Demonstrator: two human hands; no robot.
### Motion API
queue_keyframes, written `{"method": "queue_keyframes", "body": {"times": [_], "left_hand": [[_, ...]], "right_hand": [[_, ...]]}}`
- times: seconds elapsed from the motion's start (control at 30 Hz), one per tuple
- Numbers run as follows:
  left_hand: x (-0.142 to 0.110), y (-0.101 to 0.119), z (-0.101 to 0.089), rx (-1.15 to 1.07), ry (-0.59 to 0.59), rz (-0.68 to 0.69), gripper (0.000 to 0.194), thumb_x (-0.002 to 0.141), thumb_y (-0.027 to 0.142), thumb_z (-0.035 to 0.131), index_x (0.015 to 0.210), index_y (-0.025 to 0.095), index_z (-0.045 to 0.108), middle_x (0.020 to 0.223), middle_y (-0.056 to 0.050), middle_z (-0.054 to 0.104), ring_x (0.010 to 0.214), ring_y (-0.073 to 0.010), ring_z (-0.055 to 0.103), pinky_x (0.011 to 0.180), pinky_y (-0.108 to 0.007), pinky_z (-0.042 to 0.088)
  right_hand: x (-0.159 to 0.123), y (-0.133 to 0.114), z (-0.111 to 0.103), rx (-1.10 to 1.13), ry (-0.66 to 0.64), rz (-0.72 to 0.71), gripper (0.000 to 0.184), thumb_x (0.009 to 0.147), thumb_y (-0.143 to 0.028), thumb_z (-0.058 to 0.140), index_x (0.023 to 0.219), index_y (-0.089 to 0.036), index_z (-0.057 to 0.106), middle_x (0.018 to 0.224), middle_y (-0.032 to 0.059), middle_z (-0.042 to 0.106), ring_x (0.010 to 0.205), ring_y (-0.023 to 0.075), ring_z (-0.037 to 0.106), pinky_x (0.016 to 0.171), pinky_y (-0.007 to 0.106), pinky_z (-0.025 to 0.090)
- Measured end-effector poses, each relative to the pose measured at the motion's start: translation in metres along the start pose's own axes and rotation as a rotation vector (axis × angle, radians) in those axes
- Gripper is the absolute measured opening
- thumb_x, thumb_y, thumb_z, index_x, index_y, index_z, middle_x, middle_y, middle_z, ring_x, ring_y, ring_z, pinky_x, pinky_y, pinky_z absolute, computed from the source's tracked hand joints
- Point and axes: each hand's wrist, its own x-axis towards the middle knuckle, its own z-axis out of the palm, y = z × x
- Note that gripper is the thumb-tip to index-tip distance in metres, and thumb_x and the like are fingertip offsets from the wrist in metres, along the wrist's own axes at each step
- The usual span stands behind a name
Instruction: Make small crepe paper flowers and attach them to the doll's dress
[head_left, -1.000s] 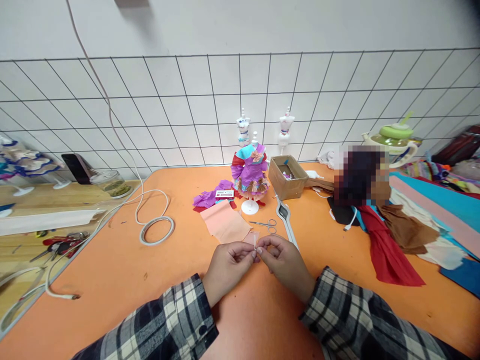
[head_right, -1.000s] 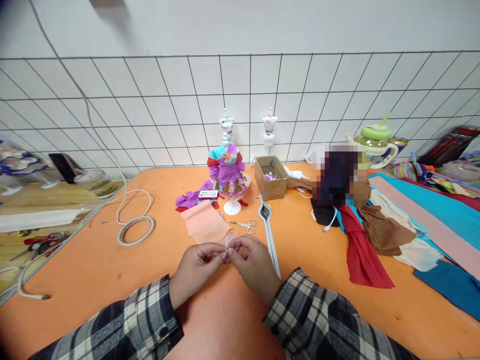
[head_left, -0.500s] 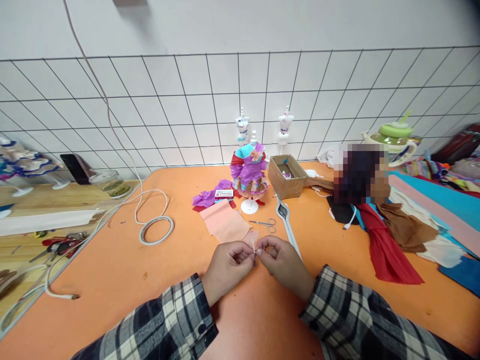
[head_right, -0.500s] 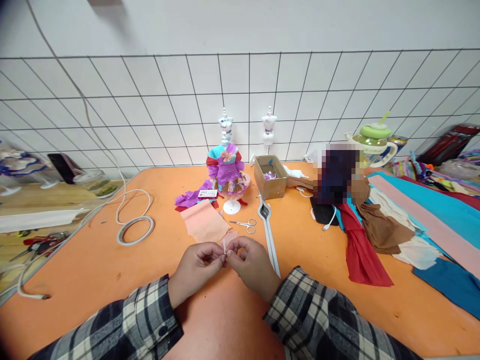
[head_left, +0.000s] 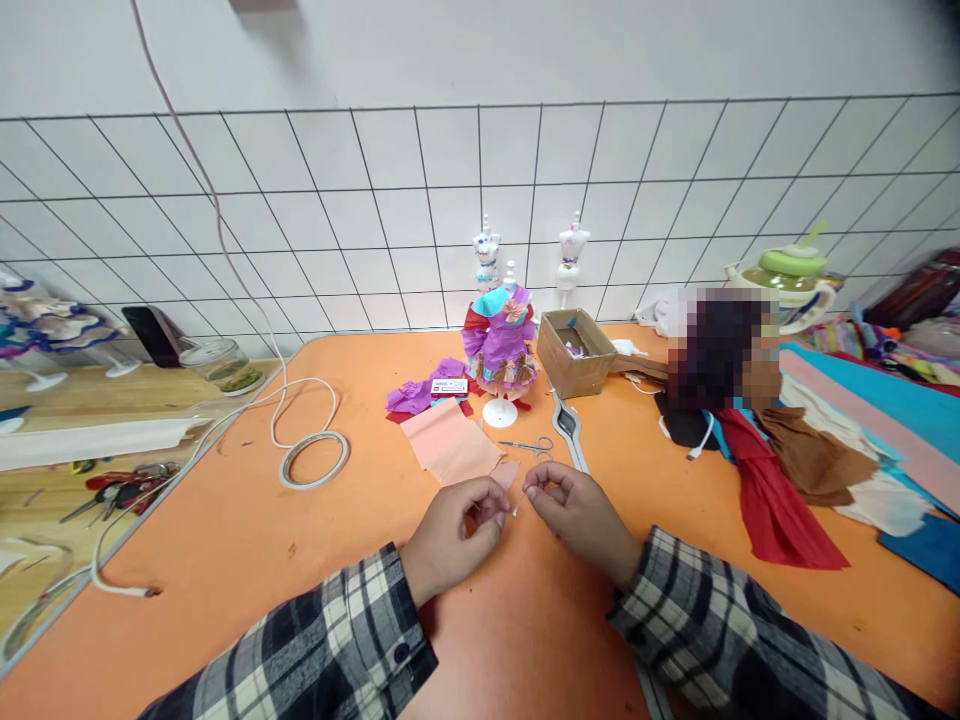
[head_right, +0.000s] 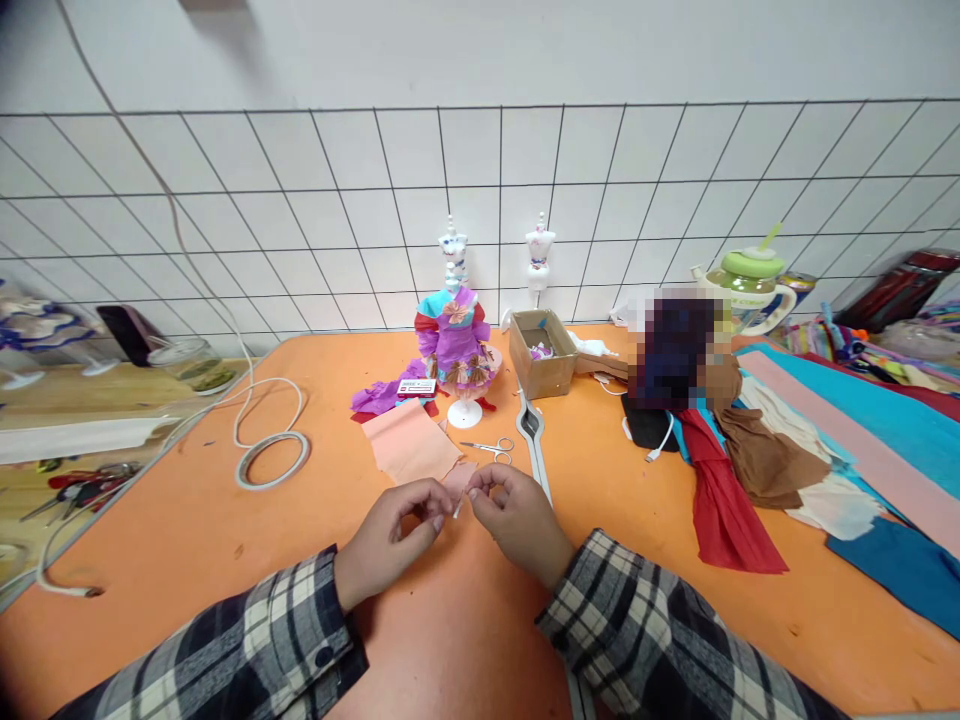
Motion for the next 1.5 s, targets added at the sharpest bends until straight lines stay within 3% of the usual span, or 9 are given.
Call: {"method": "queue_keyframes", "body": {"times": [0.1,0.17,0.37,0.5,0.63,0.97,1.23,1.33,1.5], "left_hand": [[-0.001,0.0,0.001,-0.089,-0.003,0.048,0.051,0.078,0.027,0.063,0.126,0.018,0.05,0.105,-0.009,0.062,0.092,-0.0199,0.059,0.075,-0.03,0.049],[0.0,-0.003,0.005,-0.151,-0.016,0.029,0.062,0.077,0.031,0.068,0.134,0.02,0.044,0.122,-0.013,0.058,0.104,-0.0232,0.057,0.081,-0.033,0.049],[0.005,-0.007,0.014,-0.513,-0.064,-0.185,0.042,0.077,0.038,0.07,0.111,0.014,0.062,0.083,-0.007,0.07,0.073,-0.0174,0.064,0.074,-0.032,0.049],[0.005,0.003,0.008,-0.639,-0.132,-0.264,0.047,0.071,0.039,0.077,0.109,0.015,0.064,0.093,-0.008,0.071,0.082,-0.0178,0.065,0.077,-0.03,0.049],[0.006,0.008,0.005,-0.603,-0.041,-0.395,0.038,0.072,0.046,0.074,0.088,0.012,0.069,0.079,-0.007,0.071,0.07,-0.0156,0.063,0.06,-0.024,0.047],[0.004,0.003,0.01,-0.855,-0.06,-0.399,0.029,0.075,0.038,0.073,0.086,0.012,0.067,0.082,-0.006,0.069,0.076,-0.0143,0.063,0.074,-0.027,0.048],[0.005,0.001,0.011,-0.748,0.038,-0.415,0.014,0.077,0.024,0.066,0.07,0.013,0.061,0.067,-0.003,0.066,0.063,-0.0127,0.06,0.062,-0.024,0.047],[0.005,-0.002,0.009,-0.93,0.029,-0.414,0.014,0.078,0.025,0.066,0.074,0.012,0.063,0.074,-0.006,0.069,0.068,-0.0144,0.063,0.067,-0.026,0.048],[0.004,-0.003,0.005,-1.254,-0.083,-0.363,0.035,0.081,0.033,0.065,0.109,0.012,0.065,0.104,-0.015,0.069,0.099,-0.0252,0.064,0.086,-0.035,0.047]], "right_hand": [[0.0,-0.002,-0.001,-0.007,-0.027,-0.043,0.011,0.074,-0.03,0.055,0.078,-0.02,0.054,0.053,-0.0079,0.039,0.043,0.0083,0.033,0.042,0.02,0.026],[-0.002,-0.003,0.002,-0.006,-0.064,-0.1,0.008,0.072,-0.026,0.054,0.075,-0.019,0.055,0.062,-0.0047,0.047,0.05,0.0087,0.04,0.046,0.021,0.031],[-0.007,-0.005,0.007,-0.104,-0.032,-0.141,0.005,0.07,-0.02,0.054,0.074,-0.018,0.057,0.064,-0.0046,0.05,0.046,0.0072,0.034,0.044,0.021,0.026],[-0.006,-0.005,0.003,-0.219,0.008,-0.191,0.006,0.072,-0.019,0.054,0.074,-0.018,0.059,0.061,-0.0047,0.047,0.049,0.0082,0.036,0.047,0.021,0.029],[-0.004,-0.002,0.002,-0.305,0.013,-0.23,0.006,0.074,-0.019,0.054,0.073,-0.018,0.059,0.056,-0.0055,0.043,0.049,0.0089,0.036,0.048,0.021,0.03],[-0.008,-0.007,0.004,-0.356,0.087,-0.305,0.004,0.075,-0.016,0.054,0.075,-0.018,0.058,0.069,-0.003,0.051,0.051,0.008,0.04,0.05,0.021,0.033],[-0.009,-0.006,0.003,-0.401,0.126,-0.404,0.006,0.077,-0.015,0.052,0.077,-0.018,0.056,0.072,-0.0024,0.051,0.052,0.0082,0.042,0.052,0.021,0.036],[-0.009,-0.007,0.001,-0.406,0.132,-0.424,0.006,0.078,-0.015,0.052,0.076,-0.018,0.056,0.071,-0.0024,0.05,0.053,0.0089,0.043,0.053,0.022,0.036],[-0.01,-0.007,0.001,-0.398,0.151,-0.436,0.006,0.079,-0.015,0.052,0.077,-0.019,0.057,0.071,-0.0018,0.051,0.054,0.0095,0.044,0.053,0.022,0.037]]}}
